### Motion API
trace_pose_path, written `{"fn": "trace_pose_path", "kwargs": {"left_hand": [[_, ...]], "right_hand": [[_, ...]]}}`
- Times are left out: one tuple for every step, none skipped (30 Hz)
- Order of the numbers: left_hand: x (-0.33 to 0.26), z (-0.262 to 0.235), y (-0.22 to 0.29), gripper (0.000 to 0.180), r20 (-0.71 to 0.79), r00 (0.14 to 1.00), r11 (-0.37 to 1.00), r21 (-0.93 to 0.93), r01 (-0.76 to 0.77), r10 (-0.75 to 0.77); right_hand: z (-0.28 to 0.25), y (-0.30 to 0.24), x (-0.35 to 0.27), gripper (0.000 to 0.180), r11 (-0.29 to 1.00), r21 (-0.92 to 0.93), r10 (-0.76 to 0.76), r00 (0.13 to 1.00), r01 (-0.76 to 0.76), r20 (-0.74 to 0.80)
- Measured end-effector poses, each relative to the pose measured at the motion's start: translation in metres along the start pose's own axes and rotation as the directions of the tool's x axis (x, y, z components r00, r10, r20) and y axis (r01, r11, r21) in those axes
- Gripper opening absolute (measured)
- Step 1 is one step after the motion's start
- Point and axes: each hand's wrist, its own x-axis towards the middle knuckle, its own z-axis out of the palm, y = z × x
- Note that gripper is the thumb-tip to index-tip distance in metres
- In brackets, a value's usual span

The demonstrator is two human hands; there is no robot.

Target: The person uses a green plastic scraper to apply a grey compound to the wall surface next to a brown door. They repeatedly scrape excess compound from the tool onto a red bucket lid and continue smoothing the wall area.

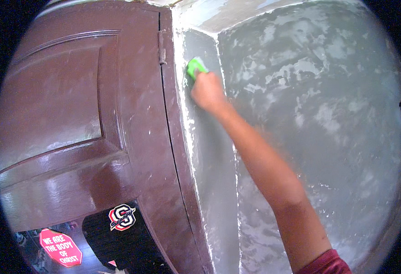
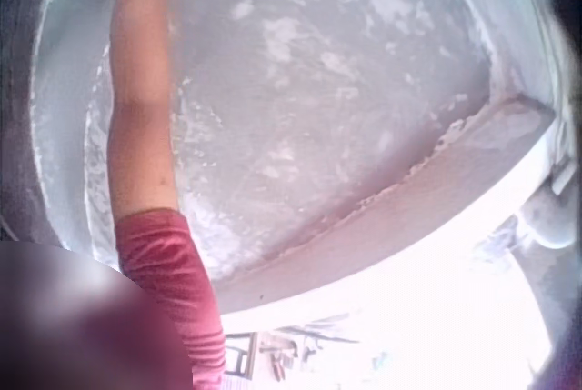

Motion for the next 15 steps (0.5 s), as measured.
{"fn": "trace_pose_path", "kwargs": {"left_hand": [[-0.003,-0.002,-0.001,0.033,0.032,0.999,1.000,0.009,-0.016,0.015],[-0.005,-0.005,0.000,0.034,0.025,0.999,1.000,0.000,0.024,-0.024],[-0.008,-0.008,0.002,0.034,0.020,0.998,0.998,-0.010,0.065,-0.065],[-0.011,-0.009,0.004,0.035,0.015,0.994,0.994,-0.020,0.104,-0.104],[-0.013,-0.009,0.006,0.035,-0.012,0.994,0.994,0.001,0.105,-0.105],[-0.016,-0.009,0.009,0.035,-0.041,0.994,0.994,0.028,0.104,-0.103],[-0.017,-0.009,0.012,0.035,-0.071,0.993,0.993,0.055,0.102,-0.098],[-0.018,-0.010,0.016,0.035,-0.070,0.991,0.992,0.054,0.116,-0.112],[-0.019,-0.012,0.019,0.035,-0.068,0.990,0.990,0.053,0.130,-0.126],[-0.020,-0.014,0.021,0.035,-0.063,0.988,0.988,0.054,0.144,-0.141],[-0.020,-0.018,0.024,0.035,-0.048,0.989,0.987,0.068,0.144,-0.141],[-0.022,-0.021,0.025,0.035,-0.033,0.989,0.986,0.084,0.147,-0.145],[-0.023,-0.024,0.026,0.035,-0.016,0.989,0.984,0.100,0.151,-0.150],[-0.026,-0.026,0.026,0.034,-0.031,0.990,0.984,0.108,0.140,-0.137],[-0.029,-0.028,0.024,0.034,-0.045,0.991,0.985,0.116,0.131,-0.126]], "right_hand": [[0.003,-0.016,-0.017,0.037,1.000,0.004,-0.016,1.000,0.016,0.017],[0.001,-0.029,-0.034,0.037,1.000,0.002,-0.021,0.998,0.021,0.052],[-0.007,-0.037,-0.051,0.035,0.997,0.055,-0.060,0.997,0.057,0.042],[-0.016,-0.043,-0.068,0.034,0.991,0.102,-0.086,0.995,0.081,0.047],[-0.025,-0.048,-0.077,0.032,0.974,0.167,-0.157,0.988,0.155,0.001],[-0.035,-0.046,-0.077,0.029,0.985,0.164,-0.065,0.998,0.060,0.024],[-0.047,-0.039,-0.075,0.026,0.983,0.180,-0.016,1.000,0.016,-0.002],[-0.055,-0.031,-0.070,0.023,0.977,0.208,-0.023,0.997,0.036,-0.068],[-0.058,-0.023,-0.056,0.021,0.989,0.147,0.034,0.998,-0.026,-0.057],[-0.055,-0.017,-0.040,0.019,0.989,0.108,0.109,0.992,-0.101,-0.068],[-0.050,-0.011,-0.025,0.017,0.989,0.073,0.136,0.985,-0.128,-0.105],[-0.043,-0.005,-0.009,0.018,0.986,0.033,0.169,0.981,-0.166,-0.099],[-0.034,-0.003,0.003,0.018,0.972,-0.023,0.233,0.970,-0.235,-0.074],[-0.026,-0.002,0.010,0.018,0.979,-0.010,0.201,0.977,-0.202,-0.075],[-0.018,-0.005,0.014,0.018,0.980,-0.008,0.199,0.978,-0.199,-0.059]]}}
